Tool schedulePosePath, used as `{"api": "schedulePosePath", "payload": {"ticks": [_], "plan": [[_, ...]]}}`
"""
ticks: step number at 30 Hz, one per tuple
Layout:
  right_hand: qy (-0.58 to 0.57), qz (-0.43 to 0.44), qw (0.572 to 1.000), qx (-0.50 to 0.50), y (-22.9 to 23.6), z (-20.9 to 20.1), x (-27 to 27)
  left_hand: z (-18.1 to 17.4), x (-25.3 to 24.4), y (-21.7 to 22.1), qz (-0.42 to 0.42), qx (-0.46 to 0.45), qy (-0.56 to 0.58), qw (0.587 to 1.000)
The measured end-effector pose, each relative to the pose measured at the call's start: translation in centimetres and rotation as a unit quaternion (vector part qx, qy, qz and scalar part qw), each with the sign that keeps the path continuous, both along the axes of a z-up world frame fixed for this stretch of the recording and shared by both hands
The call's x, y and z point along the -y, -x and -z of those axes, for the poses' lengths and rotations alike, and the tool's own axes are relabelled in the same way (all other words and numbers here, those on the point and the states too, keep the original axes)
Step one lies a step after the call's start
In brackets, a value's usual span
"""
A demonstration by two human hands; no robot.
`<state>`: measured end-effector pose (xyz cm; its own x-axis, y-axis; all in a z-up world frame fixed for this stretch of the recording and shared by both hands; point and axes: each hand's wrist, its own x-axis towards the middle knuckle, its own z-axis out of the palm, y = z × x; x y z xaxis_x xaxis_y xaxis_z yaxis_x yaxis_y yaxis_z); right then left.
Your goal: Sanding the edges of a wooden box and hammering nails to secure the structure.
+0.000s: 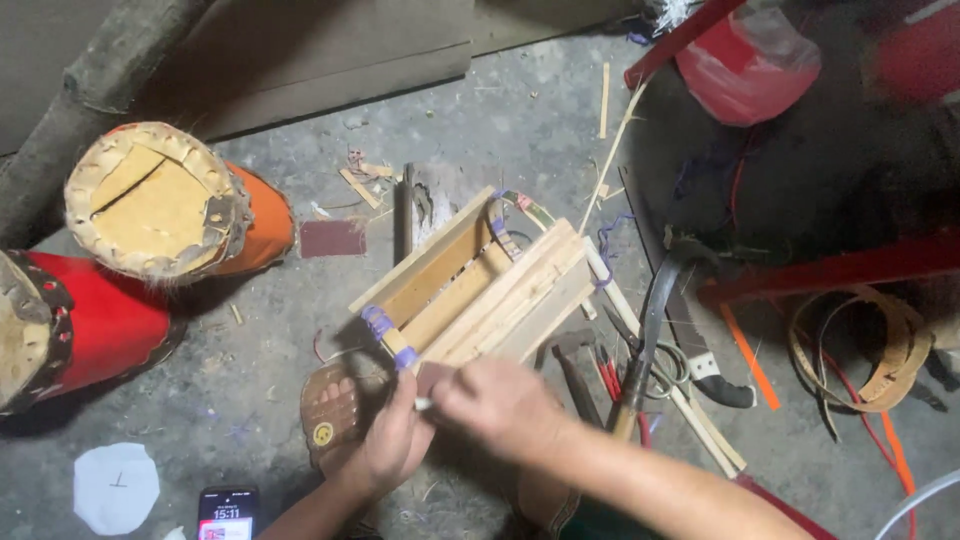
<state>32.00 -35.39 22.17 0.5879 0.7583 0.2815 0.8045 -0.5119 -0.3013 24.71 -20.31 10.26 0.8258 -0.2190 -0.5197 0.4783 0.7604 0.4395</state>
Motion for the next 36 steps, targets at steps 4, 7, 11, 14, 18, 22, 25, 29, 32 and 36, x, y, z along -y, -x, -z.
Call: {"api": "schedulePosePath", "payload": {"ticks": [4, 7, 11, 14, 18, 22, 25, 29, 32, 36], "plan": [[0.125, 0.391, 0.88, -0.241, -7.6, 2.6, 6.0, -1.2, -0.7, -0.4, 0.032, 0.044, 0.03, 0.998], [0.213, 0.343, 0.896, 0.185, -4.9, 9.9, 9.1, -1.4, -0.2, -0.1, 0.028, 0.078, 0.038, 0.996], [0.032, 0.077, 0.996, 0.044, 1.7, 4.8, 1.8, -1.6, -0.4, -0.3, 0.072, 0.077, 0.05, 0.993], [0.041, 0.356, 0.817, -0.452, -5.5, -4.2, 1.6, -3.2, -0.9, -1.0, 0.072, 0.104, 0.01, 0.992], [0.108, 0.434, 0.894, 0.02, -5.8, 6.6, 9.0, -2.0, -0.4, -0.4, 0.08, 0.049, -0.024, 0.995], [0.162, 0.145, 0.974, 0.058, 0.6, 4.8, 2.5, -0.8, -0.5, -0.1, 0.057, 0.015, 0.029, 0.998], [0.074, 0.095, 0.993, 0.001, -1.5, 4.3, 3.8, -1.3, -0.9, -0.4, 0.054, 0.027, 0.029, 0.998], [0.093, 0.401, 0.911, 0.011, -6.7, 7.1, 11.3, -1.0, -0.4, -0.4, 0.087, 0.093, -0.033, 0.991], [0.039, 0.445, 0.727, -0.522, -2.7, -4.1, 0.5, -1.4, -0.6, -0.4, 0.063, 0.06, -0.002, 0.996], [0.03, 0.027, 0.999, -0.018, 0.1, 5.4, 4.0, -1.7, -0.8, -0.4, 0.069, -0.038, 0.011, 0.997]]}}
